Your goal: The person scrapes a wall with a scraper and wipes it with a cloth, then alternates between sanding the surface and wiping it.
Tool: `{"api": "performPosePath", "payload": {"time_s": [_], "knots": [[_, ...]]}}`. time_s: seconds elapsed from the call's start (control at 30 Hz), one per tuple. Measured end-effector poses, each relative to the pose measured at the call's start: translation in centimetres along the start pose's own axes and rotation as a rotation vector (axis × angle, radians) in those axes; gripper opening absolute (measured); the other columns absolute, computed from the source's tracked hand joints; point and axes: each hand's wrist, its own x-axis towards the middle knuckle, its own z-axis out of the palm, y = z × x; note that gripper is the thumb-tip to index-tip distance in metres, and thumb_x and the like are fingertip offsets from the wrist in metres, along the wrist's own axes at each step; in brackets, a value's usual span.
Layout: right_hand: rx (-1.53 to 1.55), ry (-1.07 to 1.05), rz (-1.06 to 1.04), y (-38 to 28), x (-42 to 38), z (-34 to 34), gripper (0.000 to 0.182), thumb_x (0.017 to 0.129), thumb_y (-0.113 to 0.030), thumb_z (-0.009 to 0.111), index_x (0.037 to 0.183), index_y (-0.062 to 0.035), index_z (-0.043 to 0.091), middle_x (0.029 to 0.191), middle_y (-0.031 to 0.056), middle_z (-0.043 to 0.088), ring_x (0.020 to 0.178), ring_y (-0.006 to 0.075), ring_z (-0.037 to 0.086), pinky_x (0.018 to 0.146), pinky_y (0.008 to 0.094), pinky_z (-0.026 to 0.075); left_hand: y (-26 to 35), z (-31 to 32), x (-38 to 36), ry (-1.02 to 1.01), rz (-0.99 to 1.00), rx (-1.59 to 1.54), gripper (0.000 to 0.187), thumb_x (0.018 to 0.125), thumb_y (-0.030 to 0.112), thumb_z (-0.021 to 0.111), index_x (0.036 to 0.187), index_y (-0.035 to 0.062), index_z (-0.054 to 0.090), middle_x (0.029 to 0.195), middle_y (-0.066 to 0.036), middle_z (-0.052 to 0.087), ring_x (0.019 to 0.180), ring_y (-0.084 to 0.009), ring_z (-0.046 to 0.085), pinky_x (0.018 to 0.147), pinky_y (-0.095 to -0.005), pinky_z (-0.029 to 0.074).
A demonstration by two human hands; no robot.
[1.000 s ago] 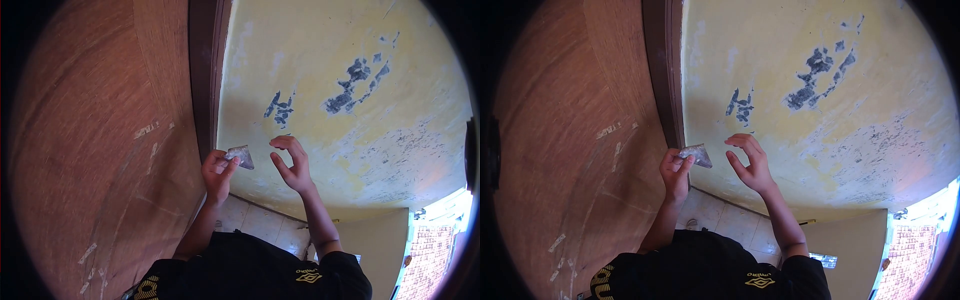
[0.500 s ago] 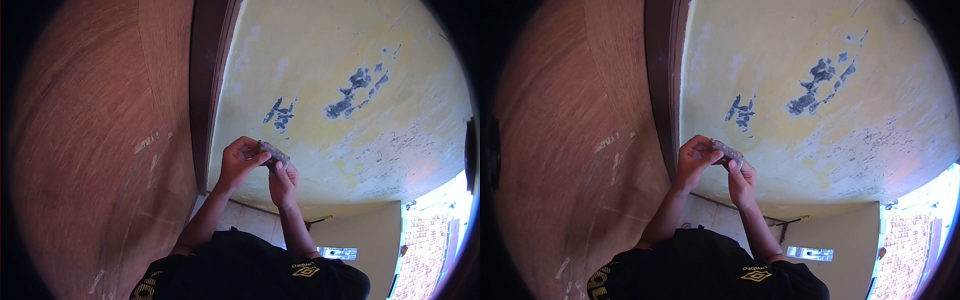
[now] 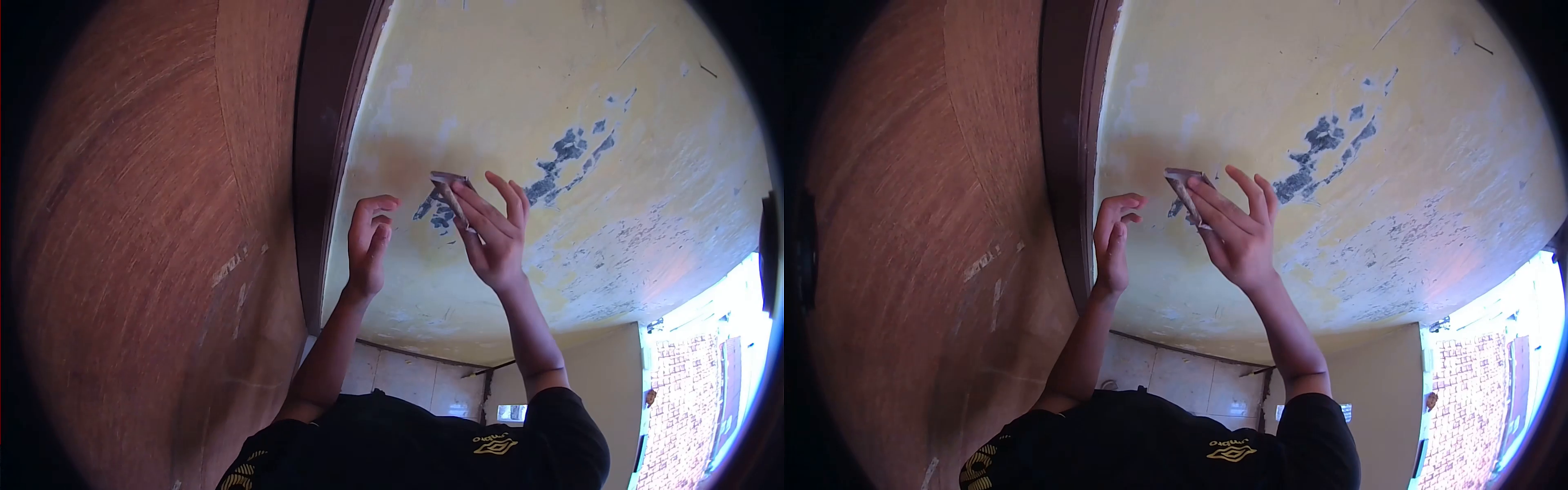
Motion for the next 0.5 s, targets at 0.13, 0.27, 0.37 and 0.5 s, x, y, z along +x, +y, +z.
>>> {"api": "performPosePath", "payload": {"time_s": [0.13, 0.27, 0.37, 0.5], "knots": [[-0.525, 0.066, -0.265, 5.0, 7.9, -1.2, 0.042, 0.092, -0.027, 0.074, 0.134, -0.0315, 0.074, 0.144, -0.0193, 0.065, 0.153, 0.0245, 0.042, 0.126, 0.0574, 0.014, -1.8, -0.8, 2.5, 0.006, 0.498, 0.593, 0.06, 0.097, 0.056, 0.066, 0.122, 0.003, 0.056, 0.144, -0.02, 0.055, 0.142, -0.0372, 0.046, 0.117, -0.051, 0.034], [-0.526, -0.181, -0.619, 7.4, 7.8, 1.0, 0.035, 0.097, -0.035, 0.068, 0.132, -0.0348, 0.074, 0.143, -0.0214, 0.065, 0.156, 0.014, 0.036, 0.128, 0.0628, 0.009, -2.6, 0.1, 4.2, 0.008, 0.586, 0.7, 0.071, 0.093, 0.065, 0.069, 0.126, 0.0033, 0.053, 0.156, -0.025, 0.044, 0.153, -0.0454, 0.032, 0.123, -0.0591, 0.025], [-0.576, -0.085, -0.665, 8.3, 10.6, 0.0, 0.033, 0.1, -0.038, 0.063, 0.132, -0.0375, 0.072, 0.14, -0.023, 0.065, 0.156, 0.0111, 0.034, 0.129, 0.0656, 0.01, -5.0, -0.1, 5.3, 0.003, 0.644, 0.692, 0.079, 0.091, 0.067, 0.07, 0.133, 0.0036, 0.048, 0.161, -0.026, 0.038, 0.154, -0.047, 0.028, 0.124, -0.0608, 0.022], [-0.604, -0.07, -0.601, 7.8, 8.7, 1.4, 0.034, 0.1, -0.039, 0.063, 0.133, -0.0411, 0.071, 0.139, -0.0248, 0.066, 0.157, 0.011, 0.034, 0.125, 0.0724, 0.007, -8.5, -1.0, 6.7, 0.017, 0.737, 0.714, 0.091, 0.088, 0.069, 0.073, 0.142, 0.0037, 0.041, 0.161, -0.031, 0.037, 0.151, -0.0513, 0.032, 0.121, -0.0633, 0.027]]}}
